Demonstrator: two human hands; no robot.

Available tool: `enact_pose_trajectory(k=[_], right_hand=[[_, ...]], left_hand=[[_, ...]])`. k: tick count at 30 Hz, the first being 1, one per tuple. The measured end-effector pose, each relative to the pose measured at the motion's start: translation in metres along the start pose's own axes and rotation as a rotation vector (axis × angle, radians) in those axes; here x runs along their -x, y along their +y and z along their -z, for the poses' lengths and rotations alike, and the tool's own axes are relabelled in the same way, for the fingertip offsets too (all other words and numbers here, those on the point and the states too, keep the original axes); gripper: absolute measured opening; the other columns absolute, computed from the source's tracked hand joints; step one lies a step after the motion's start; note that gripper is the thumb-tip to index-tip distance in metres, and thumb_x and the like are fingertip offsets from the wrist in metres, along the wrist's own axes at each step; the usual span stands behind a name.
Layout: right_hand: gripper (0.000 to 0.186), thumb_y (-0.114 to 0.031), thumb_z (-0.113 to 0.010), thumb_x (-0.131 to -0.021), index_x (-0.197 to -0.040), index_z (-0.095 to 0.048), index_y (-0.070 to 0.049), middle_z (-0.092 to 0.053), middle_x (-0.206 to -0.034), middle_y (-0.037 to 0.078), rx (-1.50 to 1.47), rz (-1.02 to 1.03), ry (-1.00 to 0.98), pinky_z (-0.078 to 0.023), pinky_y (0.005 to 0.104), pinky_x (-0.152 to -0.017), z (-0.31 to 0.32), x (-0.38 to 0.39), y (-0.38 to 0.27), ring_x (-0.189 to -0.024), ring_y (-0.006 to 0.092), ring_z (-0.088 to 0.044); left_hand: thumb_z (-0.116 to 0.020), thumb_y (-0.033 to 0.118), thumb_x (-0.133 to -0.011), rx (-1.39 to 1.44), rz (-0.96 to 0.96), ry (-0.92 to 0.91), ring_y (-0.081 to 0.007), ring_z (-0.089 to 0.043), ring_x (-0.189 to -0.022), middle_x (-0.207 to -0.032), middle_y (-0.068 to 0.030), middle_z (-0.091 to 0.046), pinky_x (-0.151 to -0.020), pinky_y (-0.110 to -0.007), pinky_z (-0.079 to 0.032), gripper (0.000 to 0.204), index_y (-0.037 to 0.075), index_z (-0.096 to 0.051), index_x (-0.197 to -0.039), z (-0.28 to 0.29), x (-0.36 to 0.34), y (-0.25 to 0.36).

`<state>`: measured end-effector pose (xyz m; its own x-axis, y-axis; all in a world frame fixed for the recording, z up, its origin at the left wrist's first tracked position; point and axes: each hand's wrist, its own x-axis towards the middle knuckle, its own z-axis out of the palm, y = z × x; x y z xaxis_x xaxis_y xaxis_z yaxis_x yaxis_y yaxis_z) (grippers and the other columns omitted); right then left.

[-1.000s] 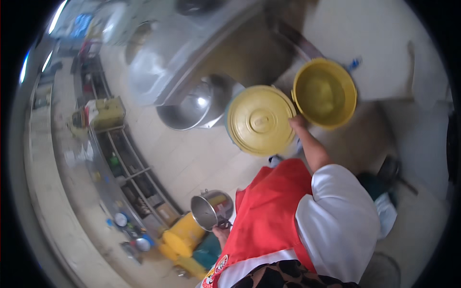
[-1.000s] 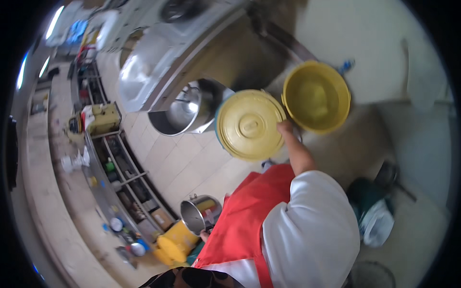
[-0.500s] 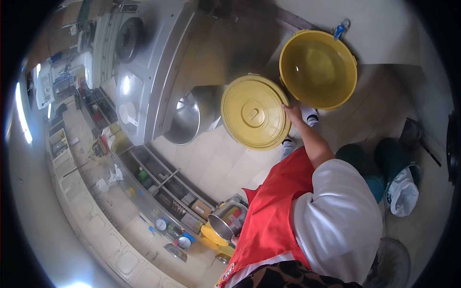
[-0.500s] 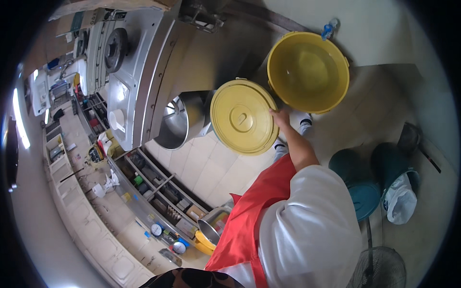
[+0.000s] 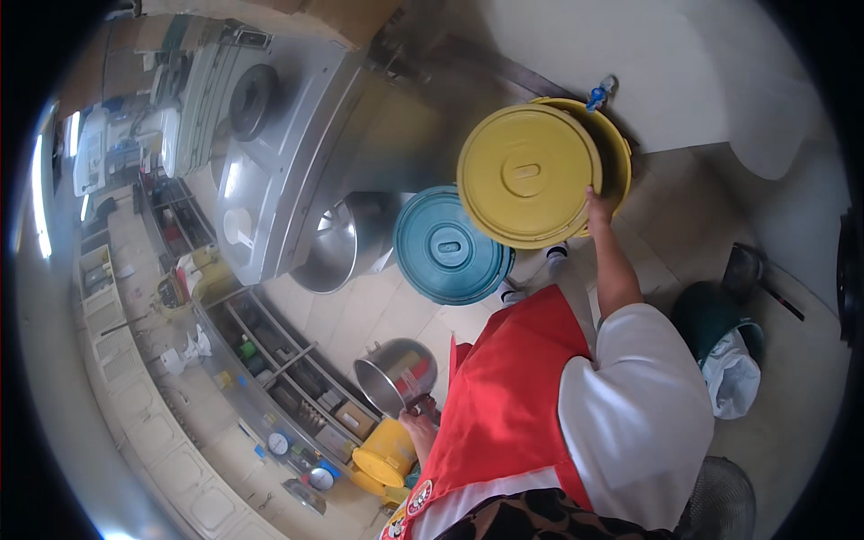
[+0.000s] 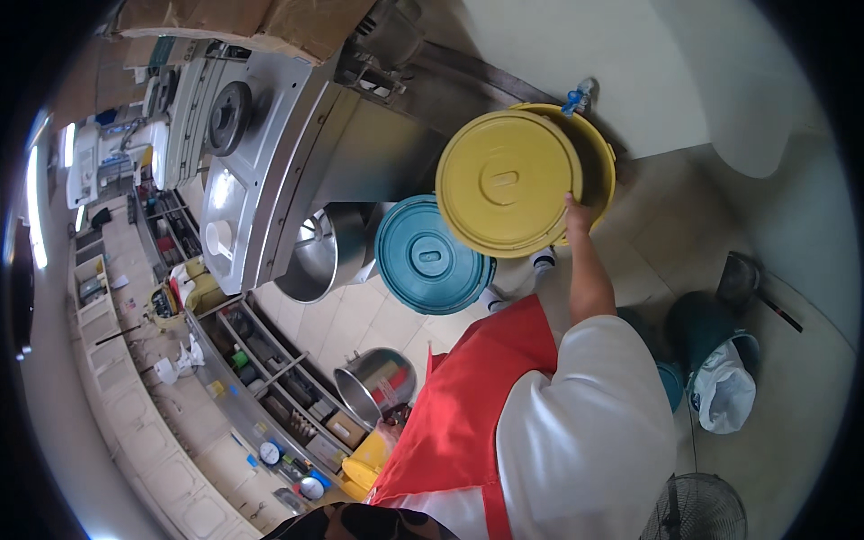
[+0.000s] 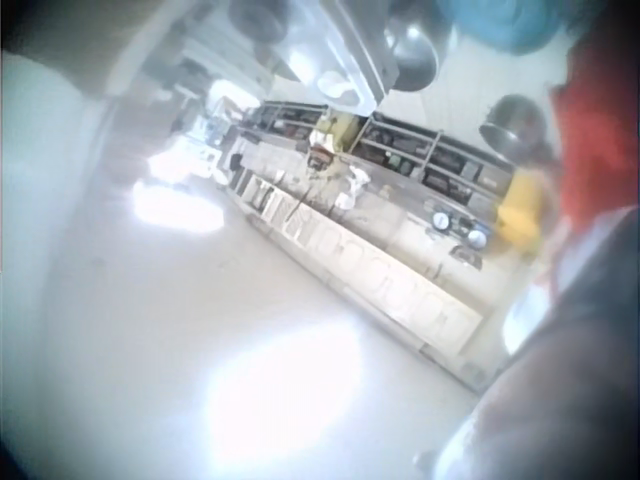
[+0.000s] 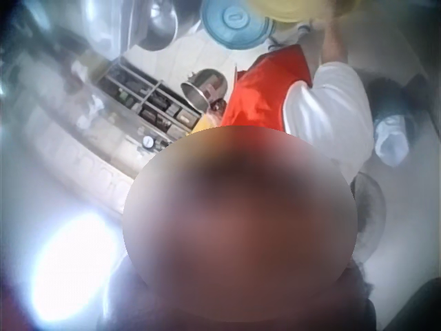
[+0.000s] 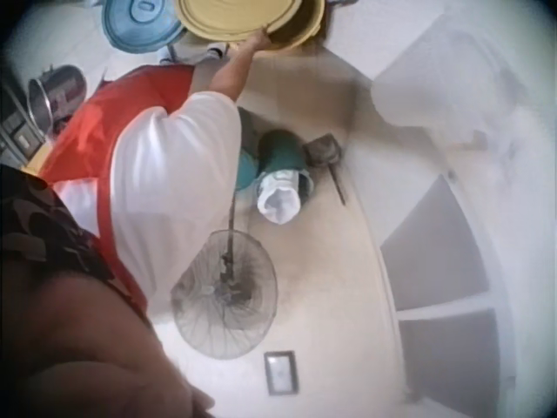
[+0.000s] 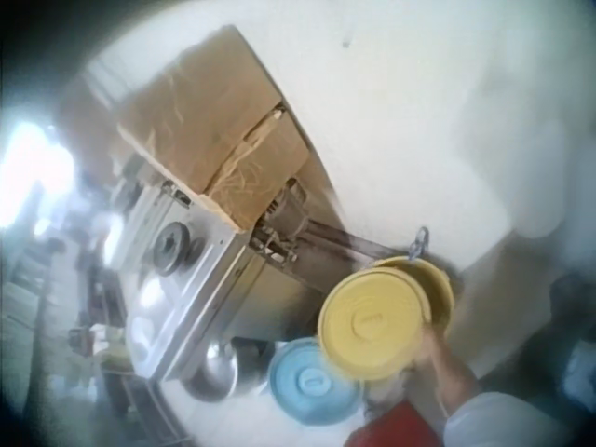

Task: The person prepares dough ingredients by measuring liquid into a bowl and adding flour from a large container, then attaches the bowl to a stand mixer and starts the machine.

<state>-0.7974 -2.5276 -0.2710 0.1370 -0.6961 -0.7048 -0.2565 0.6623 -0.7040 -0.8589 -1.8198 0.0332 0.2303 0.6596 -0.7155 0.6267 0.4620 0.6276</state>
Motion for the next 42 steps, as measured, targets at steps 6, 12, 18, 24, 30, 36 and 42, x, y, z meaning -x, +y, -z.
enact_pose_trajectory(k=[6,12,18,24,30,36,42], right_hand=[[0.055,-0.032,-0.073,-0.091,-0.122,-0.06,0.012,-0.066,-0.121,0.018,0.069,-0.08,0.11,-0.05,0.0369,-0.088,0.06,-0.012,-0.047,-0.102,0.0237,-0.062],[0.064,-0.038,-0.071,-0.09,-0.127,-0.053,0.012,-0.062,-0.121,0.026,0.524,0.074,0.566,-0.051,0.0453,-0.092,0.078,0.012,-0.059,-0.113,0.0393,-0.061],[0.049,-0.033,-0.069,-0.089,-0.124,-0.059,0.001,-0.059,-0.129,0.025,0.671,0.432,0.077,-0.042,0.0478,-0.103,0.048,0.093,-0.017,-0.125,0.0416,-0.051],[0.033,-0.023,-0.062,-0.088,-0.105,-0.065,0.004,-0.065,-0.111,0.026,1.28,0.971,-0.173,-0.045,0.0495,-0.091,0.05,0.119,0.107,-0.103,0.0413,-0.06],[0.017,-0.02,-0.068,-0.085,-0.077,-0.071,-0.005,-0.072,-0.079,0.016,1.359,0.752,-0.536,-0.052,0.0409,-0.074,0.025,0.242,0.13,-0.079,0.0277,-0.069],[0.023,-0.026,-0.076,-0.083,-0.08,-0.07,-0.004,-0.07,-0.076,0.014,1.675,0.506,-0.695,-0.052,0.0409,-0.069,-0.081,0.346,0.15,-0.071,0.0235,-0.063],[0.029,-0.028,-0.077,-0.082,-0.09,-0.071,-0.001,-0.072,-0.091,0.02,1.776,0.836,-0.865,-0.053,0.042,-0.078,-0.251,0.399,0.172,-0.085,0.031,-0.069]], left_hand=[[-0.04,0.023,-0.09,0.032,0.017,0.033,-0.0392,-0.06,-0.076,-0.067,-0.0027,-0.047,-0.077,-0.058,-0.049,0.018,0.01,-0.048,-0.081,-0.025,-0.001,-0.01],[-0.043,0.021,-0.091,0.053,0.044,-0.006,-0.0392,-0.061,-0.076,-0.071,-0.0048,-0.047,-0.074,-0.054,-0.05,0.016,0.01,-0.046,-0.079,-0.027,0.007,0.004],[-0.045,0.019,-0.089,0.173,-0.047,0.018,-0.0334,-0.059,-0.083,-0.08,-0.0063,-0.052,-0.068,-0.051,-0.05,0.015,0.007,-0.052,-0.093,0.042,-0.044,-0.019],[-0.05,0.015,-0.085,0.376,0.066,-0.125,-0.021,-0.057,-0.065,-0.071,-0.0054,-0.055,-0.054,-0.037,-0.049,0.01,0.007,-0.056,-0.086,0.088,-0.135,-0.012],[-0.059,0.008,-0.075,0.416,0.096,0.152,-0.0162,-0.05,-0.046,-0.06,-0.0062,-0.054,-0.043,-0.029,-0.039,0.009,0.005,-0.055,-0.068,0.161,-0.162,-0.022],[-0.062,0.006,-0.073,0.604,0.024,0.367,-0.0138,-0.049,-0.048,-0.061,-0.0039,-0.053,-0.045,-0.03,-0.034,0.011,0.005,-0.054,-0.065,0.259,-0.204,0.001],[-0.063,0.009,-0.074,0.799,0.08,0.53,-0.0138,-0.05,-0.052,-0.066,-0.0044,-0.055,-0.048,-0.031,-0.038,0.009,0.003,-0.057,-0.072,0.306,-0.241,0.027]])
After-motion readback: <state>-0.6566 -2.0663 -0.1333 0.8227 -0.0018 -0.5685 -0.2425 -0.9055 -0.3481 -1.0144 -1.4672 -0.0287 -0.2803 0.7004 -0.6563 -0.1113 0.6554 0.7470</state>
